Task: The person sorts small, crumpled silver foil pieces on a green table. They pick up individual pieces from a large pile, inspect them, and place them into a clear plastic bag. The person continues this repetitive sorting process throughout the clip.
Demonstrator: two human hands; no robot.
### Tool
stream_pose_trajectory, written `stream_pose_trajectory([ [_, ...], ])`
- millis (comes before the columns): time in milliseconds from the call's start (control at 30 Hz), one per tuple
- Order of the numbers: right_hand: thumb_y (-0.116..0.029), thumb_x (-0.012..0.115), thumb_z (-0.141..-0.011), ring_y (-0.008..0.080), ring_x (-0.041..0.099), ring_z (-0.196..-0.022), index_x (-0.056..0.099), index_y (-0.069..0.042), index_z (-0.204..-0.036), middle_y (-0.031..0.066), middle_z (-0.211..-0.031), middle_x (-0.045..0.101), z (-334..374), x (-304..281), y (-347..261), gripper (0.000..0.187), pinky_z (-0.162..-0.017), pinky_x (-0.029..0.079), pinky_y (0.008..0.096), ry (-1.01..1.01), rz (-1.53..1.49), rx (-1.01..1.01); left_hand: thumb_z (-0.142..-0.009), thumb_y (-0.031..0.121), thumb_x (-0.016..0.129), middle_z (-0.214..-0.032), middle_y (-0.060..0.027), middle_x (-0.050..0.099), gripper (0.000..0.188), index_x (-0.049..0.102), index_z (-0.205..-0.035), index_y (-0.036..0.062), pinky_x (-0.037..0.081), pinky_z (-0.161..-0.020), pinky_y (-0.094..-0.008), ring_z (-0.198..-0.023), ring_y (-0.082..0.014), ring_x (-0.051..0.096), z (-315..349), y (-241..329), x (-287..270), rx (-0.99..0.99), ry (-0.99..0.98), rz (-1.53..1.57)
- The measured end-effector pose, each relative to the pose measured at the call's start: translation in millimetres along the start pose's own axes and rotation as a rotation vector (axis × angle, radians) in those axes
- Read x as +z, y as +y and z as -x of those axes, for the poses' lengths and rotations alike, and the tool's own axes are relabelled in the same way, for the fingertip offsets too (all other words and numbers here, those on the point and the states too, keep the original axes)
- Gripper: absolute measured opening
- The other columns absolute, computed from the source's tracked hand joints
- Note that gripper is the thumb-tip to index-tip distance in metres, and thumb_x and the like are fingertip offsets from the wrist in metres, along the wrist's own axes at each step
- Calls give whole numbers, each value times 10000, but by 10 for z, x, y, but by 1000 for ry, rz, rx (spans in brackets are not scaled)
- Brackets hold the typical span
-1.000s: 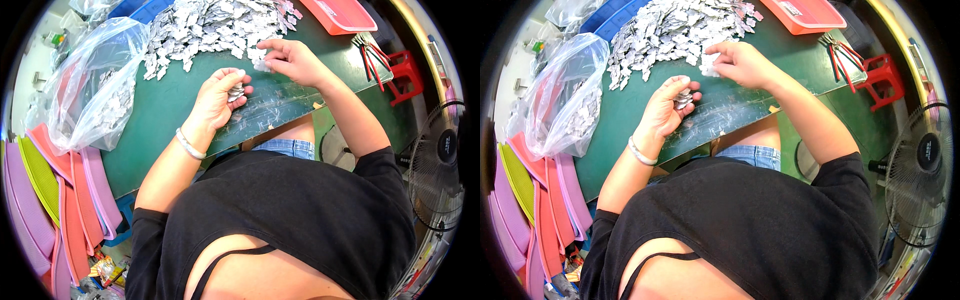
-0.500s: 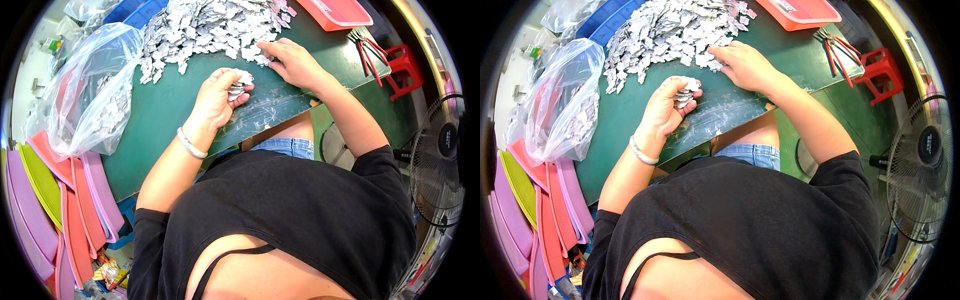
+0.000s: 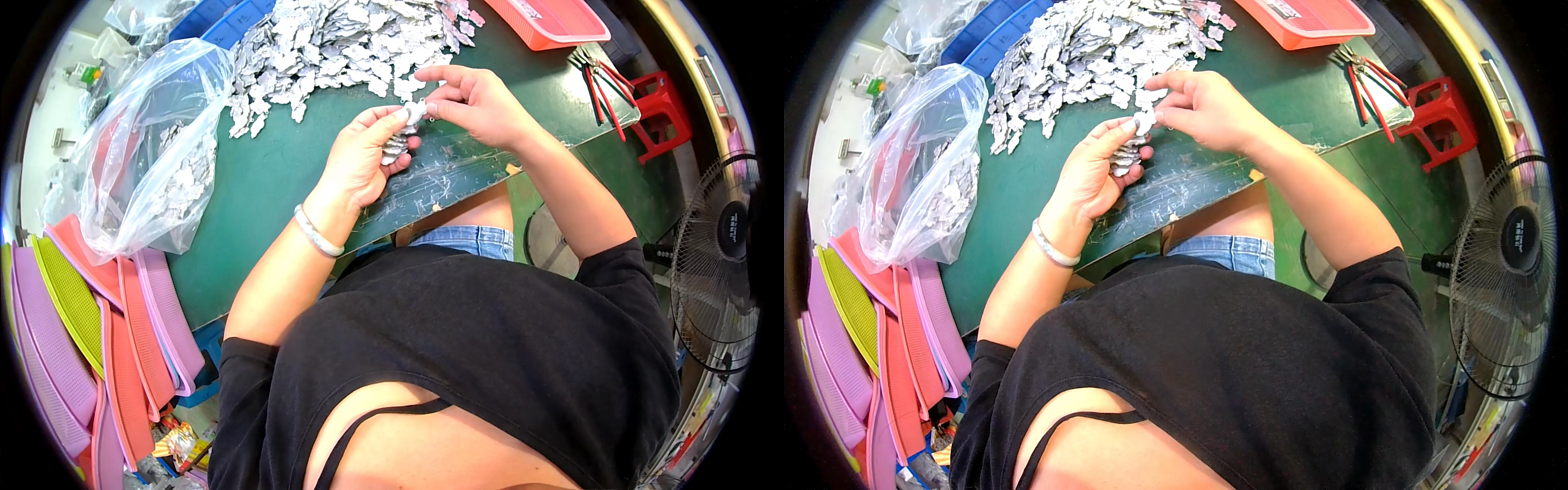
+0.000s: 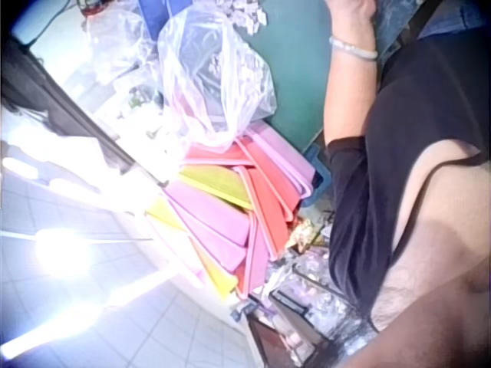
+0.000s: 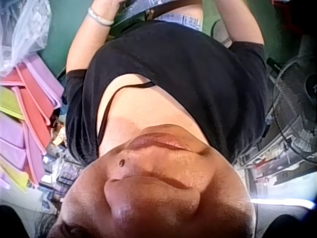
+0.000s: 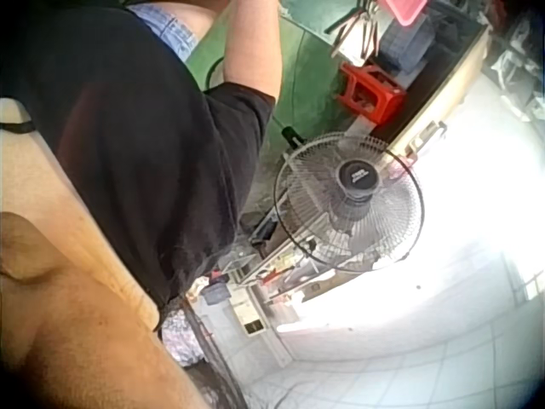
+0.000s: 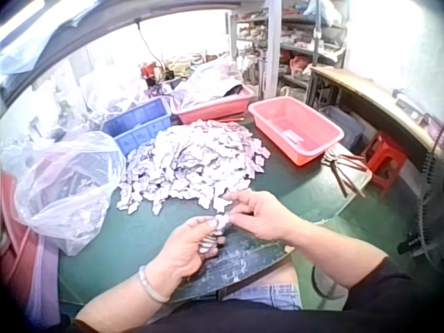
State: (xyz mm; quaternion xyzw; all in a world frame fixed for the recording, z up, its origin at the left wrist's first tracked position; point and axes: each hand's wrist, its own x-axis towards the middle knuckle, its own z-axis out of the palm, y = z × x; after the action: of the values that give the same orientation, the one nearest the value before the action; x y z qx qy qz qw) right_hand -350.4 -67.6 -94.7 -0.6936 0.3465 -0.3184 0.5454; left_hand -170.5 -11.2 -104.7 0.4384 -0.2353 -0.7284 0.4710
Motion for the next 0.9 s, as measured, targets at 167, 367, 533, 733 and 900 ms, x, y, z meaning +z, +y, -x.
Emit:
stream_pose_trajectory([
  [167,-2,557,-764,153,570,-790,493,-39,-1152,62,-852,629,-19,-117,166,395,-726,446,266,66,528,-259,-829,117,567,-818,-74,587,140,515,-938,47,466,-510,-225,-672,-144,573,2,-11,-27,-11,13,15],
  [367,8,577,-725,236,543,-821,511,-64,-1120,73,-841,605,15,-150,217,406,-728,446,325,6,763,-380,-817,128,539,-883,-113,602,126,500,-921,68,495,-559,-262,-745,-186,596,46,12,-33,-18,32,62],
  [533,-21,576,-748,251,547,-755,526,-62,-1091,74,-791,589,-13,-154,266,349,-690,446,332,10,807,-449,-799,90,499,-934,-134,600,213,500,-1009,53,500,-578,-276,-780,-211,599,48,20,-60,-18,34,100],
  [733,-56,551,-812,93,540,-674,500,-41,-1143,41,-797,618,-24,-125,268,335,-646,442,243,109,440,-182,-809,91,503,-939,-134,594,272,482,-1074,34,490,-554,-266,-748,-199,595,40,28,-87,-43,-6,129],
  [900,-64,536,-828,41,511,-697,487,-24,-1162,8,-797,617,-35,-2,93,340,-652,426,202,-6,73,-16,-826,170,557,-905,-119,592,221,497,-992,36,468,-516,-247,-707,-173,585,30,-8,-30,7,-15,40],
])
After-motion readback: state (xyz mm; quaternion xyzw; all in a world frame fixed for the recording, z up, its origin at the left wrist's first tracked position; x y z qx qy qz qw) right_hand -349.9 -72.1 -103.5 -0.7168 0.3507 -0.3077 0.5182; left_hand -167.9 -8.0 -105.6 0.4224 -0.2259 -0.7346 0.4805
